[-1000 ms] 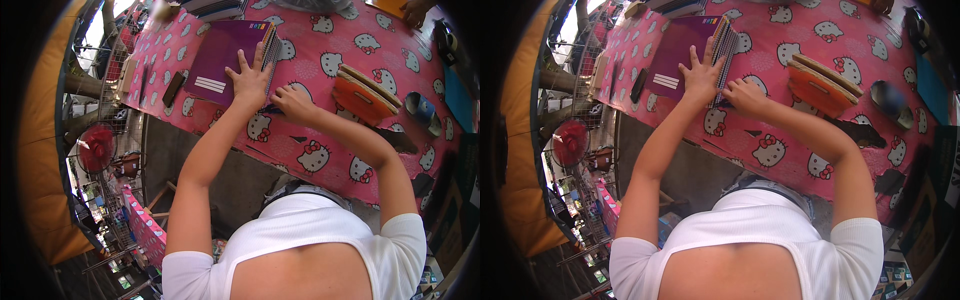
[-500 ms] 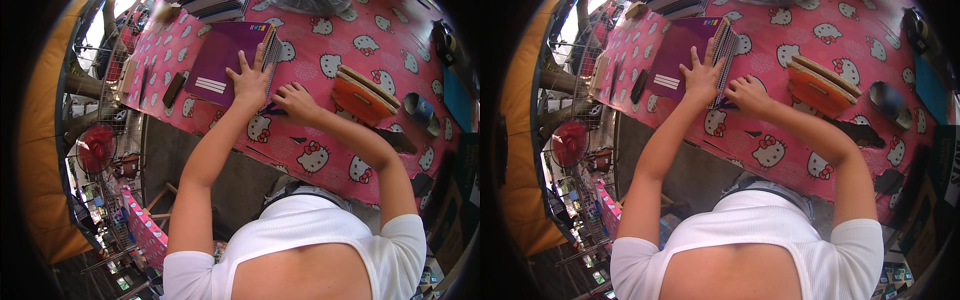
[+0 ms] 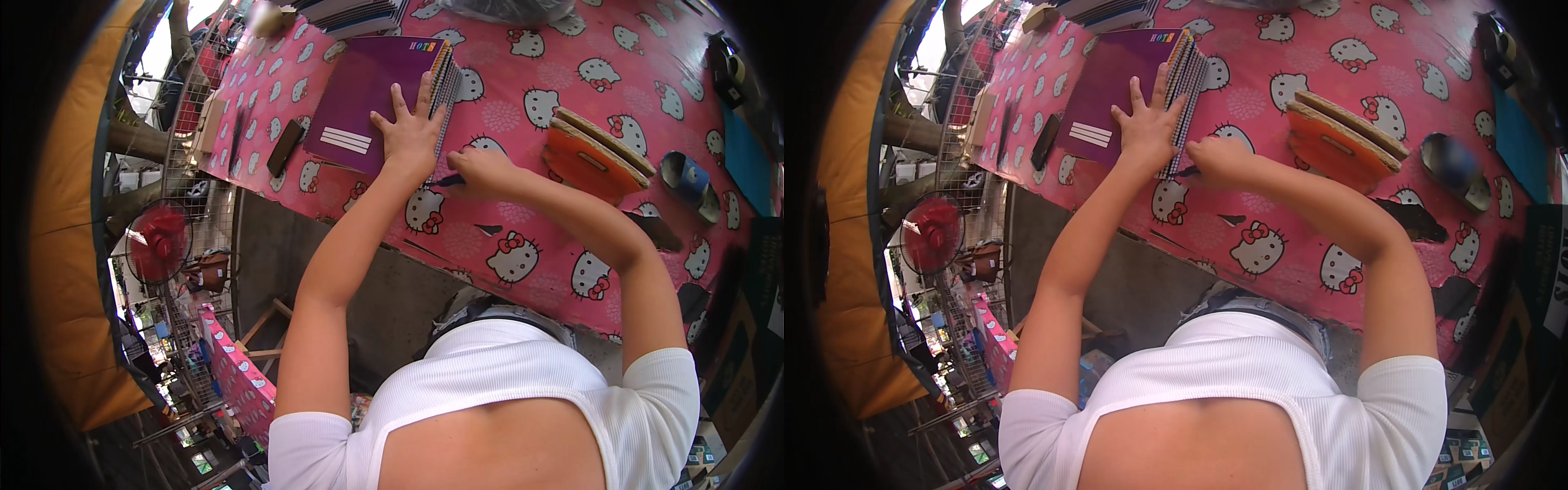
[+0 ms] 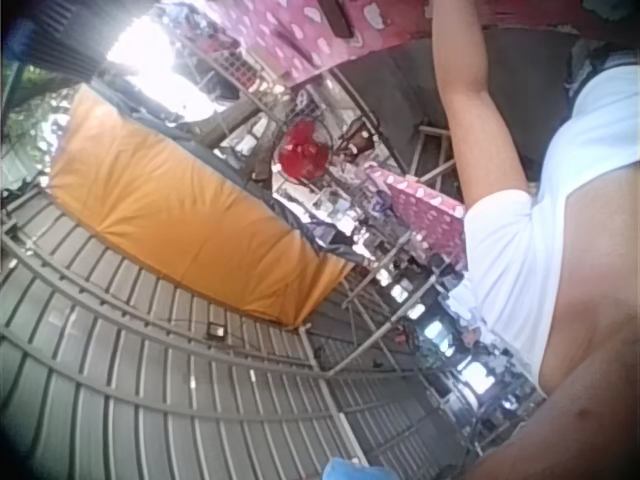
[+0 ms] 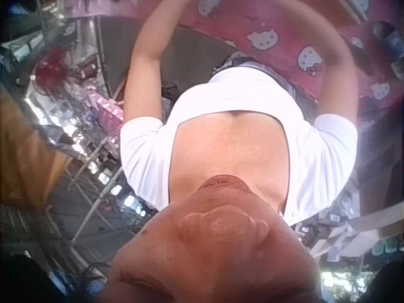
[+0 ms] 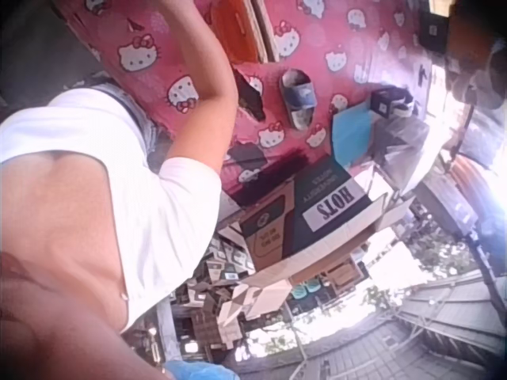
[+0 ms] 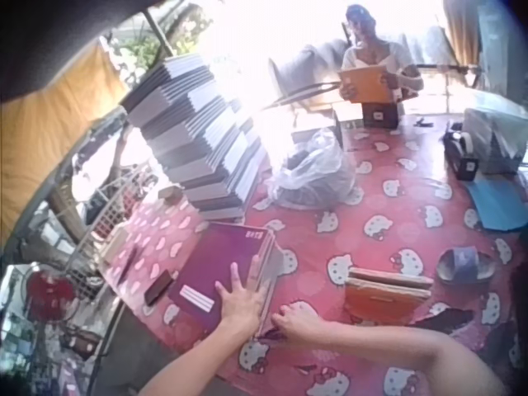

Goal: The person organizes and stacks notebooks by hand on a table, trims their spiral edges with a blue tool, and places the completed stacks into a cardboard box.

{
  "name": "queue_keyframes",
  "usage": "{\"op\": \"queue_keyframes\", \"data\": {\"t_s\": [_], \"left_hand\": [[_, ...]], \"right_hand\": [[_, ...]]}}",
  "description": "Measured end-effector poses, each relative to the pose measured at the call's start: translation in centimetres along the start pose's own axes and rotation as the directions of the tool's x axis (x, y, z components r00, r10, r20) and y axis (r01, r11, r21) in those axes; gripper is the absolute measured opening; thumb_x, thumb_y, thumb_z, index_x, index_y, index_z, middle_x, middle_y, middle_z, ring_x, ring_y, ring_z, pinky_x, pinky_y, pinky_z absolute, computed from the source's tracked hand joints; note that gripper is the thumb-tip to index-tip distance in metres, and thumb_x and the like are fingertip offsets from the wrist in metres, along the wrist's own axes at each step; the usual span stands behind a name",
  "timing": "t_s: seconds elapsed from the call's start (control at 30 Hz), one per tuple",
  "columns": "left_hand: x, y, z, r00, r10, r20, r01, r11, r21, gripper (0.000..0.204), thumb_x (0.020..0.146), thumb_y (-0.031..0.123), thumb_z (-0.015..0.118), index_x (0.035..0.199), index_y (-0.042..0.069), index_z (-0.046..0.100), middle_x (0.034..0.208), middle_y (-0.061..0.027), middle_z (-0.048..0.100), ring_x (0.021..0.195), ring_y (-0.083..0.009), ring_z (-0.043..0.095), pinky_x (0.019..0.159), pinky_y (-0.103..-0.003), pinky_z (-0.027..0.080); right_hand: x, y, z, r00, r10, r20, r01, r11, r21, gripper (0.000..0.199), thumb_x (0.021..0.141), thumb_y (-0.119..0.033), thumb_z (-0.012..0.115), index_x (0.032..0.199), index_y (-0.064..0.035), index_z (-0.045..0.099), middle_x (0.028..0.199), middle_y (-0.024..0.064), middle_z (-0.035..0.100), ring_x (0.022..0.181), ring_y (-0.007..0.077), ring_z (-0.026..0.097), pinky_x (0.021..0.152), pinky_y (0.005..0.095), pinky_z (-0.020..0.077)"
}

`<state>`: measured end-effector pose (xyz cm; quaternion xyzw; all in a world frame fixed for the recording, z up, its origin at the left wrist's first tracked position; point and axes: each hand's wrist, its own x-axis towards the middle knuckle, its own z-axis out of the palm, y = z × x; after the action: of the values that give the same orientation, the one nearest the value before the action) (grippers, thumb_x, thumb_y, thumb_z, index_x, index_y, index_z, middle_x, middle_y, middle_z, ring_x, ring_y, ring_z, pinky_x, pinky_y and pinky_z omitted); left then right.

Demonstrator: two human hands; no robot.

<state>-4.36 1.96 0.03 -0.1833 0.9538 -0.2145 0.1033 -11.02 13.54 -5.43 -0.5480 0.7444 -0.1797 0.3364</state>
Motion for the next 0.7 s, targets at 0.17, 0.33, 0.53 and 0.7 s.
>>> {"op": "queue_keyframes", "data": {"t_s": [0.17, 0.33, 0.53, 0.7], "left_hand": [[0.1, 0.2, -0.3, 1.000, 0.009, -0.005, -0.009, 1.000, -0.005, 0.084, 0.064, 0.028, 0.081, 0.137, 0.029, 0.039, 0.155, -0.0045, -0.005, 0.138, -0.0434, 0.011, 0.095, -0.067, 0.034], [0.3, 0.1, 0.1, 1.000, 0.014, -0.001, -0.014, 1.000, -0.003, 0.082, 0.066, 0.028, 0.079, 0.137, 0.030, 0.038, 0.155, -0.0041, -0.007, 0.138, -0.0437, 0.008, 0.098, -0.069, 0.027], [-0.5, -0.8, 0.7, 0.898, 0.440, 0.021, -0.432, 0.871, 0.234, 0.044, 0.084, 0.030, 0.058, 0.128, 0.029, 0.053, 0.154, 0.0004, 0.010, 0.143, -0.0301, 0.003, 0.102, -0.070, -0.008], [-0.2, -1.6, 0.2, 0.746, 0.587, 0.316, -0.649, 0.747, 0.144, 0.031, 0.087, 0.031, 0.051, 0.114, 0.022, 0.066, 0.137, 0.0022, 0.048, 0.142, -0.0192, 0.013, 0.102, -0.067, -0.018]], "right_hand": [[-1.0, 3.1, 1.8, 0.801, -0.450, -0.396, 0.283, 0.866, -0.412, 0.049, 0.067, -0.039, 0.073, 0.102, -0.0101, 0.056, 0.096, 0.0091, 0.051, 0.099, 0.0247, 0.051, 0.085, 0.0410, 0.0400], [-0.4, 2.8, 2.9, 0.729, -0.523, -0.441, 0.306, 0.826, -0.473, 0.046, 0.065, -0.034, 0.075, 0.100, -0.0101, 0.057, 0.096, 0.0077, 0.053, 0.098, 0.0242, 0.052, 0.081, 0.0407, 0.0409], [-0.2, 2.3, 2.4, 0.812, -0.426, -0.399, 0.343, 0.901, -0.265, 0.042, 0.066, -0.030, 0.075, 0.099, -0.0092, 0.059, 0.095, 0.0097, 0.056, 0.096, 0.0271, 0.054, 0.082, 0.0409, 0.0425], [-0.3, 0.3, 0.5, 0.892, -0.308, -0.331, 0.288, 0.951, -0.110, 0.036, 0.072, -0.038, 0.071, 0.090, -0.0068, 0.065, 0.090, 0.0127, 0.064, 0.082, 0.0313, 0.063, 0.070, 0.0424, 0.0495]]}}
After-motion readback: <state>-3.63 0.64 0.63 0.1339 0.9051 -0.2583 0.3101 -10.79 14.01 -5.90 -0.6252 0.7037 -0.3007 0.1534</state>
